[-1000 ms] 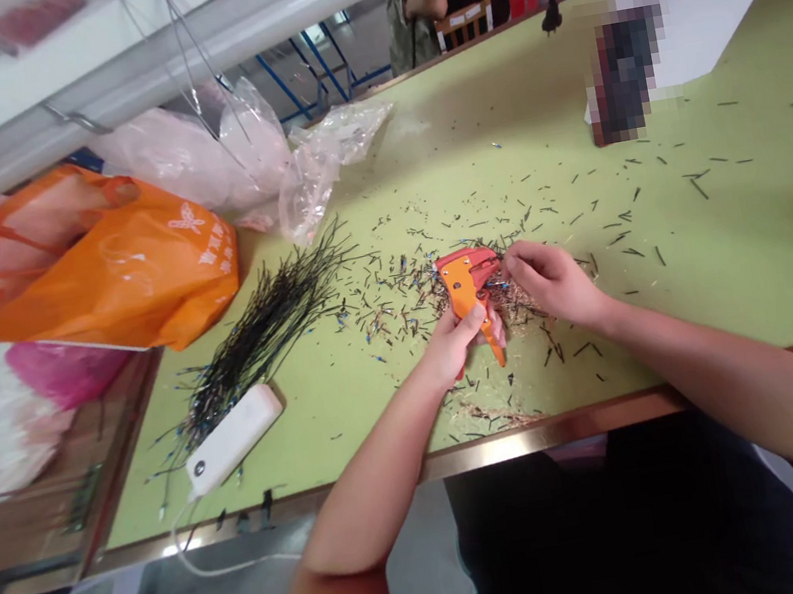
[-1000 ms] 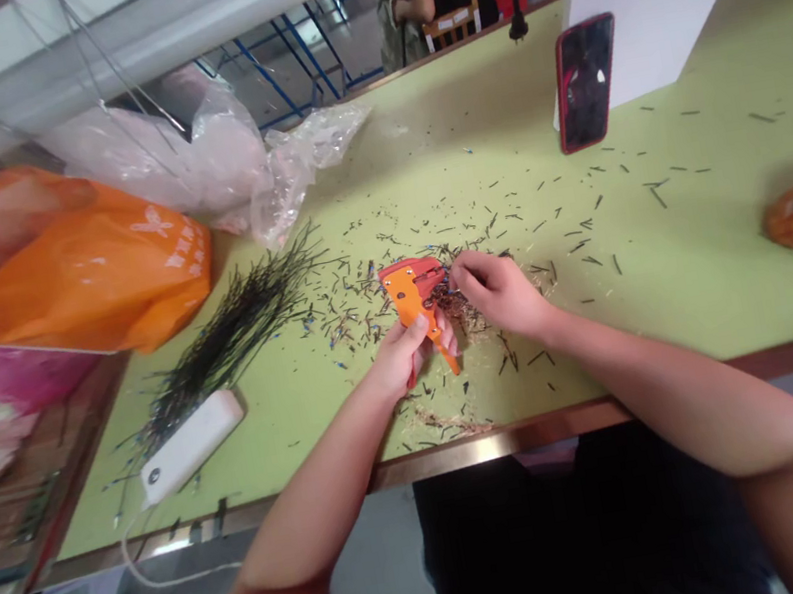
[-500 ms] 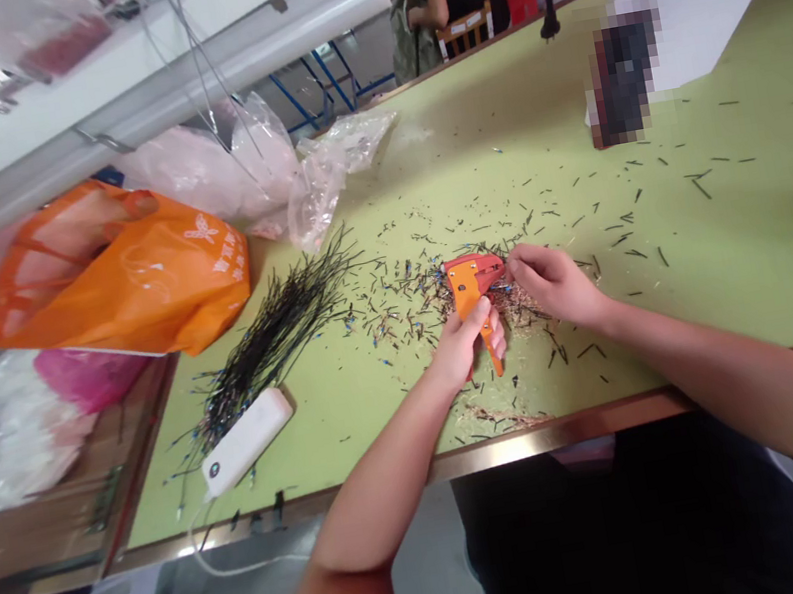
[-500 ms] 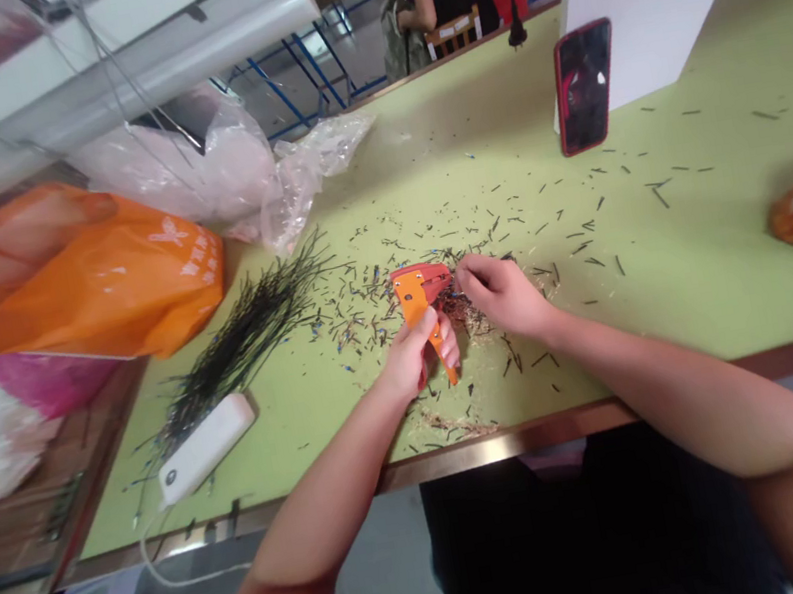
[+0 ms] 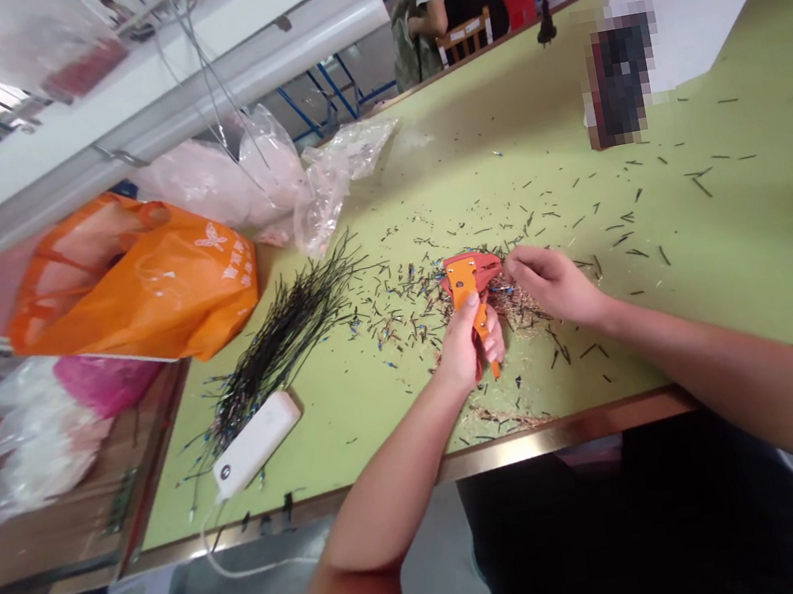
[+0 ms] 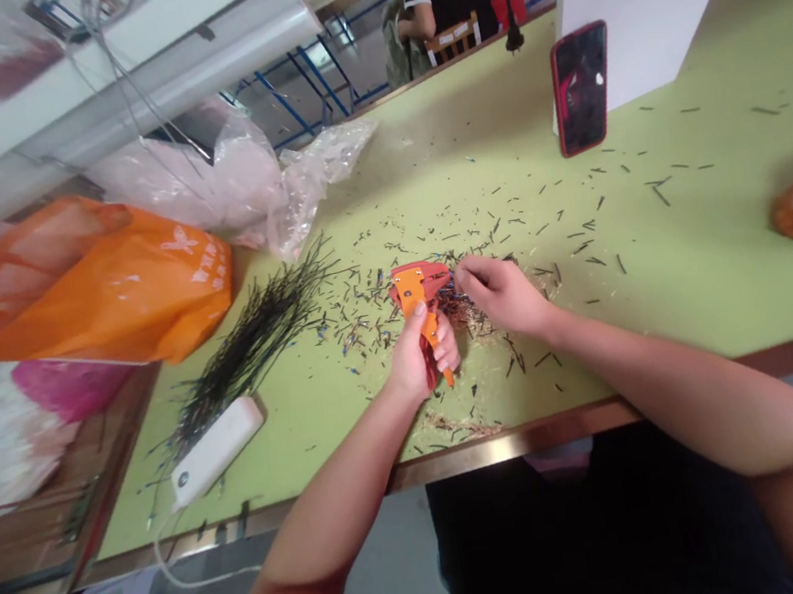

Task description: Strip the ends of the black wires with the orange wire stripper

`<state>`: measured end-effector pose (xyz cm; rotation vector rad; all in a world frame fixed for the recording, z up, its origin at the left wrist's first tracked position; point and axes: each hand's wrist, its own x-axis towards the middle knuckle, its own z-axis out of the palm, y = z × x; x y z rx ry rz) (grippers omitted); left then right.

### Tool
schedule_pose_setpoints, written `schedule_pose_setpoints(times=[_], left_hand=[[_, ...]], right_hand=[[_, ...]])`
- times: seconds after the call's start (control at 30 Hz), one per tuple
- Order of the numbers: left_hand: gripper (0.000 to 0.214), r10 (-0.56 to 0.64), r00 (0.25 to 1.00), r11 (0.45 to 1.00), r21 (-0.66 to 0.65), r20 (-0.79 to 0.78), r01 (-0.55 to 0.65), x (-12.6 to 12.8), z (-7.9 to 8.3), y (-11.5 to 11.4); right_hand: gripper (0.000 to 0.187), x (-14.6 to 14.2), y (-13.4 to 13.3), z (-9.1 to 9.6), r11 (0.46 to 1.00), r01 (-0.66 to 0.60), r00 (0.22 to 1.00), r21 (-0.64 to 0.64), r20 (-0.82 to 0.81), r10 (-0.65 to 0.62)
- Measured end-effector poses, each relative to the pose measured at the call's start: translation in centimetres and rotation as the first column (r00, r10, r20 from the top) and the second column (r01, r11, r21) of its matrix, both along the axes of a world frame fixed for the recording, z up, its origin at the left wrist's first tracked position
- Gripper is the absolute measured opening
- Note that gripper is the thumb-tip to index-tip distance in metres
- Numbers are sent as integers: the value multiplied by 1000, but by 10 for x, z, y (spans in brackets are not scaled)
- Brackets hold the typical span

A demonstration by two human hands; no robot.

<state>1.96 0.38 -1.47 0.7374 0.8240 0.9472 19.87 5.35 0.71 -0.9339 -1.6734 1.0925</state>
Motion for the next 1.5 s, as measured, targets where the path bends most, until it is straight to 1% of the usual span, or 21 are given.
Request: schedule_pose_setpoints(times=[0.07,0.13,0.2,0.23,0.27,0.3,0.33,0.37,0.4,0.47,0.53,0.6,0.67,0.83,1.03,1.17,1.2,1.33,1.37,1.4,1.5], left_hand=[[67,5,999,1000,-14,36,-4,2,1,-1],[64,-23,996,999,-31,91,25,1,6,-2],[59,23,986,999,-37,166,-17,-7,14,-1],[56,92,974,996,-39,206,-86,-14,19,1],[53,206,946,978,-52,250,-200,-22,25,3],[52,315,907,949,-73,279,-307,-30,31,6],[54,396,872,918,-93,287,-386,-38,36,9],[54,446,849,894,-99,283,-437,-44,41,12],[54,446,852,894,-102,274,-436,-48,44,13],[54,364,893,931,-96,265,-351,-48,45,13],[53,215,941,976,-77,263,-202,-41,42,9],[53,72,961,996,-61,265,-58,-31,36,3],[56,-18,961,997,-67,275,38,-24,31,-2],[59,-80,947,986,-112,310,120,-21,25,-7],[59,-203,939,974,-42,278,223,-23,23,-8],[61,-244,934,966,-21,262,259,-23,20,-10],[61,-247,933,966,-12,262,259,-23,19,-10],[58,-260,930,962,-11,259,272,-23,18,-11],[58,-262,930,961,-18,259,276,-23,18,-11],[58,-265,929,960,-21,258,279,-23,18,-11],[58,-269,931,961,-1,246,278,-24,16,-9]], right_hand=[[39,-1,-1,2,1000,-17,1000,-13,-26,16],[43,0,0,4,998,-42,997,-53,-68,38],[43,7,5,7,993,-44,990,-114,-136,29],[41,13,10,9,990,-18,983,-139,-182,-7],[38,19,16,10,985,37,970,-167,-229,-76],[36,26,23,12,976,126,945,-178,-277,-173],[35,32,30,13,963,209,909,-172,-328,-256],[35,37,37,14,947,278,874,-162,-367,-319],[36,39,41,14,944,289,872,-160,-362,-329],[38,39,44,11,961,240,917,-137,-292,-271],[44,32,37,7,992,95,972,-84,-209,-110],[47,22,26,3,996,-81,982,-38,-174,73],[47,14,17,-1,976,-217,963,-27,-169,210],[40,3,6,-6,902,-425,887,-79,-233,398],[37,1,1,-3,829,-554,813,-79,-268,517],[35,-2,-2,-1,798,-598,761,-77,-367,535],[34,-2,-3,0,779,-621,738,-84,-399,544],[31,-2,-4,1,652,-749,610,-120,-509,608],[31,-1,-4,2,641,-759,598,-116,-515,614],[30,-1,-3,3,644,-758,599,-108,-507,620],[31,1,-3,3,672,-733,637,-105,-451,625]])
